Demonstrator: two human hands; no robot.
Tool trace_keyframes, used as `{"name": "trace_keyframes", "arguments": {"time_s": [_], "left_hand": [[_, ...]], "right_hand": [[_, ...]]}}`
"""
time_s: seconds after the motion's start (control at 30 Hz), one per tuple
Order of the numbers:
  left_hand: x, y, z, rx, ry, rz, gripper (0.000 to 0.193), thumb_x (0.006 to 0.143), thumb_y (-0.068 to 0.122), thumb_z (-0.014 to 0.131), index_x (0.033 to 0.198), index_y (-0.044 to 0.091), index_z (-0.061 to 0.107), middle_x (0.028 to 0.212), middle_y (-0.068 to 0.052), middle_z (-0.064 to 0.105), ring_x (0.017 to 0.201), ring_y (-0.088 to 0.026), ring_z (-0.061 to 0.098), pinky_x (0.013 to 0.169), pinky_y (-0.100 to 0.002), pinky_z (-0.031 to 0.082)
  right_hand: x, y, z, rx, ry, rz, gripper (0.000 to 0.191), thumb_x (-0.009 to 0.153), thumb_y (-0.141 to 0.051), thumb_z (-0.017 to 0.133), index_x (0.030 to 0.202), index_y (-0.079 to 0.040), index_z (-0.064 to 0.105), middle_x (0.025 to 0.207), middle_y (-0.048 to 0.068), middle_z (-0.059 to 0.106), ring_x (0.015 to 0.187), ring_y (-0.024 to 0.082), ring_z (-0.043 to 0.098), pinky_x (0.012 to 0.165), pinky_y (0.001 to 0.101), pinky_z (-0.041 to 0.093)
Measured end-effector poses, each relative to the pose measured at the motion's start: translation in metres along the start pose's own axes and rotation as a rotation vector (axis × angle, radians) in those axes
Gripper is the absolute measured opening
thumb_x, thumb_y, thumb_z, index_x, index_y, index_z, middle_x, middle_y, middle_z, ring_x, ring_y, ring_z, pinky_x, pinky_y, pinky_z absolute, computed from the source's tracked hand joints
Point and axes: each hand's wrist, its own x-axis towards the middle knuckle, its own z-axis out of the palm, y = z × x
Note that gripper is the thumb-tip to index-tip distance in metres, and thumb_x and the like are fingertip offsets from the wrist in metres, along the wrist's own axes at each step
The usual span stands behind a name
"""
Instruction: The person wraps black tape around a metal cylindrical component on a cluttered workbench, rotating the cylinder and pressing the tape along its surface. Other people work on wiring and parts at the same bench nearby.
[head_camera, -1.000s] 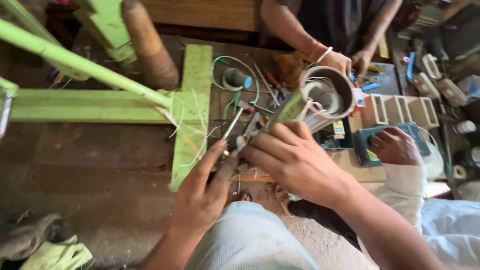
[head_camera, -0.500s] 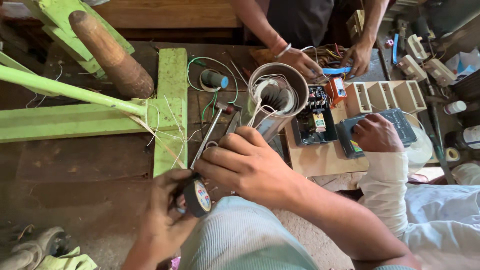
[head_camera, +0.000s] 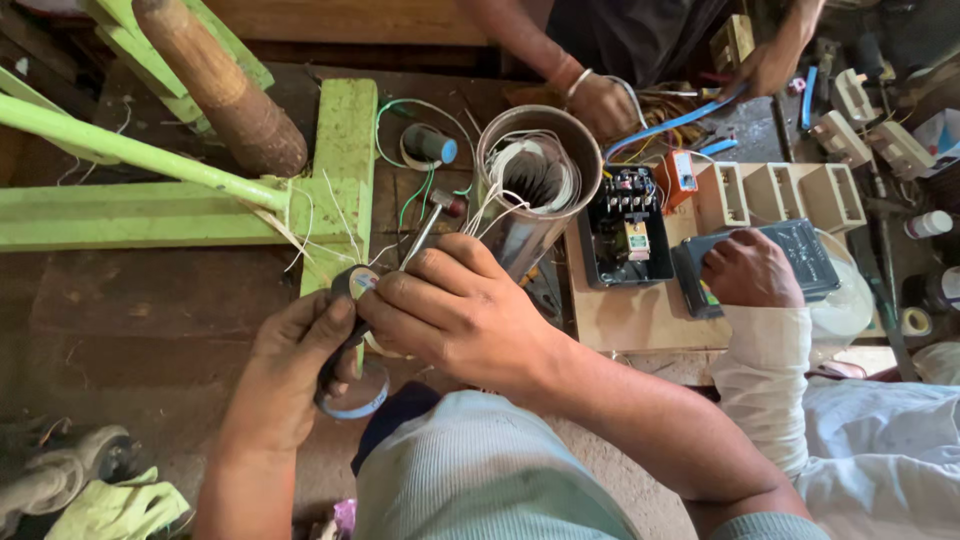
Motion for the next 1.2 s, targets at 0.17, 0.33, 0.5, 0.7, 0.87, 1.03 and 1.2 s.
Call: {"name": "trace_keyframes", "arguments": {"time_s": [0.17, 0.33, 0.5, 0.7, 0.87, 1.03, 1.2], "left_hand": [[-0.024, -0.009, 0.029, 0.958, 0.456, 1.02, 0.032, 0.092, 0.019, 0.07, 0.116, 0.0, 0.06, 0.111, -0.018, 0.059, 0.086, -0.03, 0.063, 0.073, -0.037, 0.054], [-0.023, -0.01, 0.029, 1.109, 0.438, 1.119, 0.023, 0.092, 0.0, 0.072, 0.115, 0.004, 0.069, 0.118, -0.015, 0.07, 0.102, -0.031, 0.074, 0.088, -0.037, 0.06], [-0.022, -0.02, 0.008, 0.789, 0.284, 0.908, 0.018, 0.097, 0.004, 0.072, 0.115, 0.007, 0.07, 0.105, -0.006, 0.073, 0.095, -0.018, 0.074, 0.083, -0.029, 0.057], [-0.023, -0.024, -0.01, -0.011, -0.113, 0.312, 0.029, 0.101, 0.007, 0.067, 0.13, 0.007, 0.062, 0.092, -0.005, 0.068, 0.075, -0.011, 0.056, 0.066, -0.024, 0.046], [-0.026, -0.019, 0.001, 0.61, 0.013, 0.71, 0.047, 0.084, 0.005, 0.074, 0.128, 0.004, 0.055, 0.114, -0.011, 0.065, 0.101, -0.02, 0.066, 0.087, -0.03, 0.053], [-0.024, -0.021, 0.011, 1.046, 0.314, 1.067, 0.037, 0.084, 0.02, 0.081, 0.111, 0.0, 0.065, 0.103, -0.015, 0.07, 0.092, -0.03, 0.071, 0.079, -0.036, 0.056], [-0.015, -0.01, 0.01, 0.965, 0.428, 0.696, 0.024, 0.101, 0.024, 0.066, 0.092, 0.003, 0.071, 0.078, -0.005, 0.072, 0.068, -0.019, 0.072, 0.064, -0.033, 0.054]], "right_hand": [[0.003, 0.0, -0.006, 0.006, -0.028, 0.002, 0.042, 0.091, -0.028, 0.072, 0.127, -0.006, 0.067, 0.116, 0.004, 0.065, 0.103, 0.021, 0.06, 0.103, 0.0427, 0.045], [0.006, 0.006, -0.017, -0.085, -0.144, -0.094, 0.039, 0.091, -0.026, 0.068, 0.125, -0.008, 0.067, 0.117, 0.004, 0.065, 0.108, 0.02, 0.062, 0.107, 0.0391, 0.045], [0.008, 0.016, -0.022, -0.282, -0.132, -0.099, 0.033, 0.09, -0.028, 0.068, 0.119, -0.014, 0.067, 0.106, 0.0, 0.062, 0.107, 0.02, 0.062, 0.11, 0.0416, 0.045], [0.006, 0.017, -0.016, -0.233, -0.087, -0.063, 0.036, 0.09, -0.024, 0.062, 0.126, -0.017, 0.065, 0.115, -0.001, 0.063, 0.11, 0.019, 0.059, 0.113, 0.0424, 0.041], [0.0, 0.014, -0.009, -0.197, -0.107, -0.021, 0.035, 0.091, -0.022, 0.06, 0.125, -0.017, 0.066, 0.112, -0.001, 0.062, 0.108, 0.019, 0.059, 0.113, 0.0424, 0.041], [0.0, 0.013, -0.006, -0.186, -0.092, 0.004, 0.034, 0.09, -0.021, 0.061, 0.123, -0.017, 0.067, 0.113, -0.001, 0.063, 0.108, 0.019, 0.059, 0.112, 0.0413, 0.041], [0.001, 0.013, -0.008, -0.18, -0.038, -0.01, 0.036, 0.088, -0.022, 0.064, 0.124, -0.017, 0.068, 0.117, -0.002, 0.064, 0.105, 0.017, 0.059, 0.112, 0.0416, 0.042]]}}
